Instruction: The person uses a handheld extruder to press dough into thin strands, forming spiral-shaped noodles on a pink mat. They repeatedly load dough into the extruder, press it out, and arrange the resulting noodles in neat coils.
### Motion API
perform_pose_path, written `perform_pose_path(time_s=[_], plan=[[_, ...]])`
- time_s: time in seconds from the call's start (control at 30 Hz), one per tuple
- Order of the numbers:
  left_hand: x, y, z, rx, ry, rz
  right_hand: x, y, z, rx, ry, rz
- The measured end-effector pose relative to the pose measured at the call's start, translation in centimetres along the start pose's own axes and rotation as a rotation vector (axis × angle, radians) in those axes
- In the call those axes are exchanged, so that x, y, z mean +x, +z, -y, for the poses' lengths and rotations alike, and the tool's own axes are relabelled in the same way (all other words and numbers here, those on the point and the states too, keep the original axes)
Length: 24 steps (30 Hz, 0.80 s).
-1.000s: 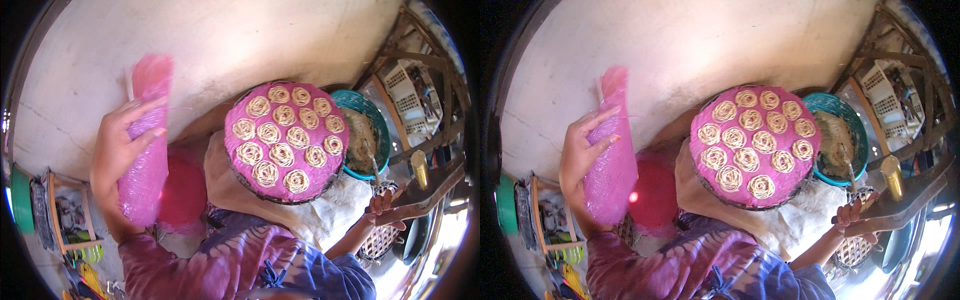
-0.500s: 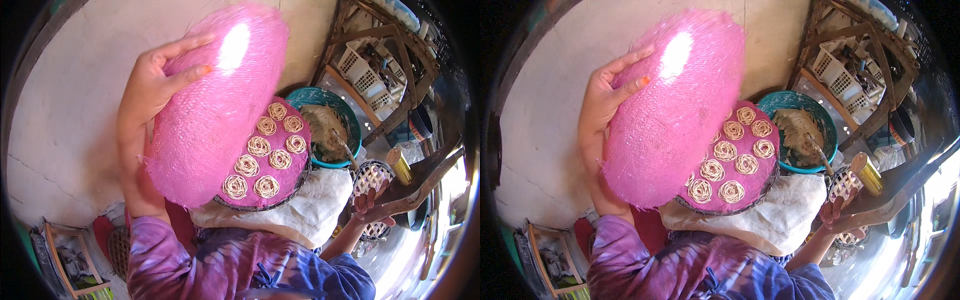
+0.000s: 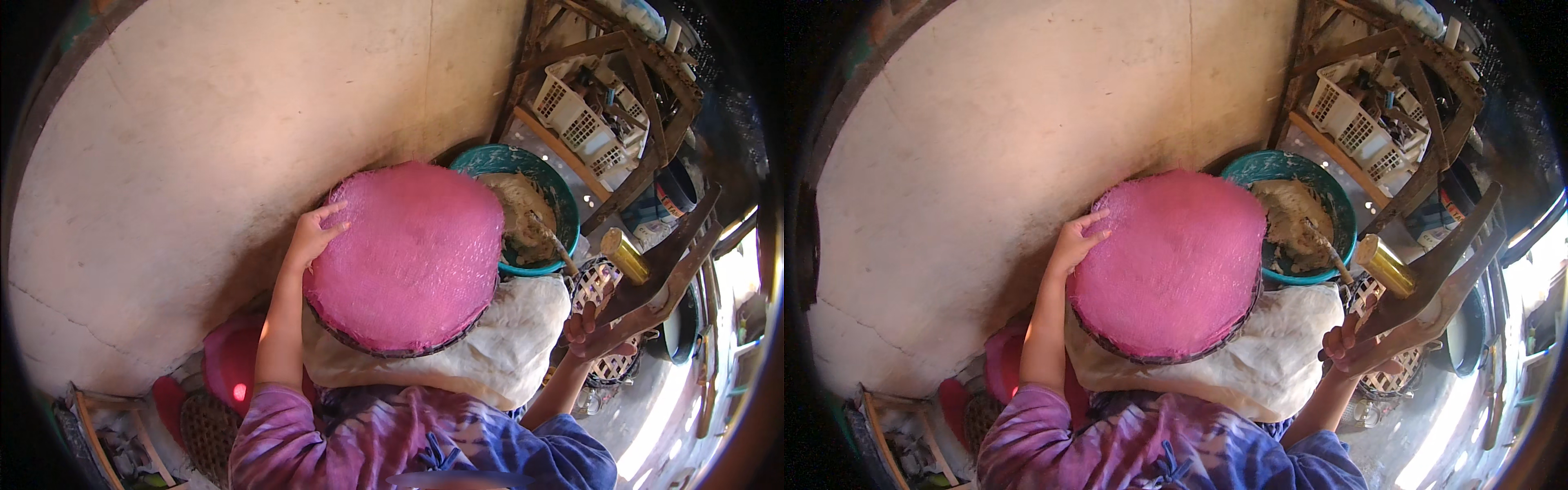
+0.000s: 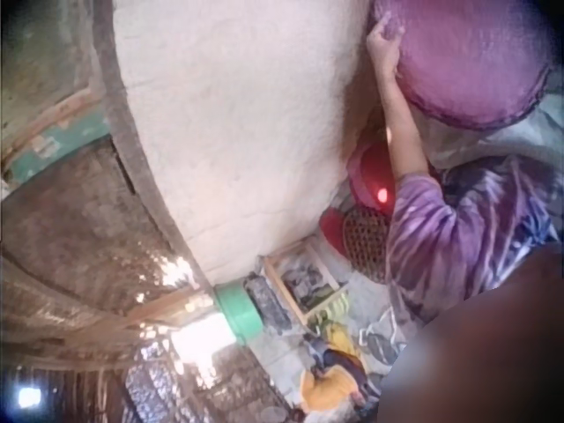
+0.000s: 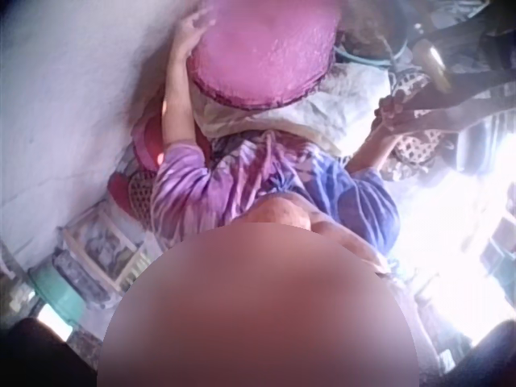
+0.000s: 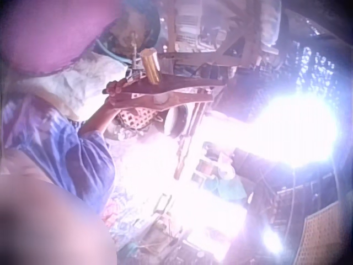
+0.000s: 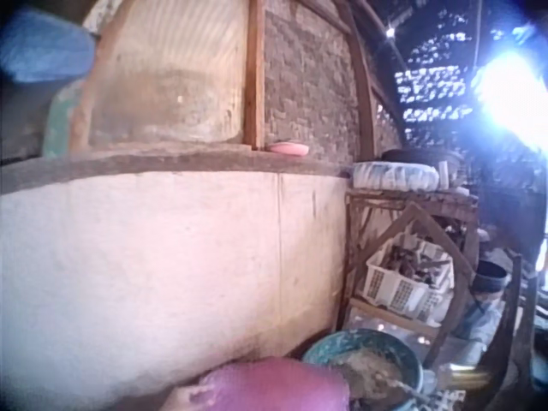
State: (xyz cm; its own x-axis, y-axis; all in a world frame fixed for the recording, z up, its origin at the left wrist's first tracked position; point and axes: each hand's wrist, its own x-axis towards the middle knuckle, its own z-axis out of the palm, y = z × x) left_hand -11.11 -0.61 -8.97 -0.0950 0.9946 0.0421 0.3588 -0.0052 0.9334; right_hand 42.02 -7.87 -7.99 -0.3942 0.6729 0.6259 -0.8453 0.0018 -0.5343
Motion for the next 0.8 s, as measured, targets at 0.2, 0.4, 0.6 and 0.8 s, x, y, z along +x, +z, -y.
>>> perform_pose_path(time_s=[0.2, 0.4, 0.6, 0.8], plan=[[0.3, -0.5, 1.7, 0.256, 0.098, 0.035, -0.3, 0.2, -0.2, -0.022, 0.024, -0.011], [0.7, -0.6, 1.5, 0.442, 0.183, -0.010, 0.2, 0.0, -1.0, -0.021, 0.093, -0.058], [-0.7, -0.4, -5.2, 0.886, 0.308, -0.196, 0.9, 1.2, -2.4, -0.065, 0.320, -0.084], [-2.0, 5.9, -16.6, -0.785, 0.584, 0.318, 3.2, 3.9, -7.1, 0.090, 0.800, -0.061]])
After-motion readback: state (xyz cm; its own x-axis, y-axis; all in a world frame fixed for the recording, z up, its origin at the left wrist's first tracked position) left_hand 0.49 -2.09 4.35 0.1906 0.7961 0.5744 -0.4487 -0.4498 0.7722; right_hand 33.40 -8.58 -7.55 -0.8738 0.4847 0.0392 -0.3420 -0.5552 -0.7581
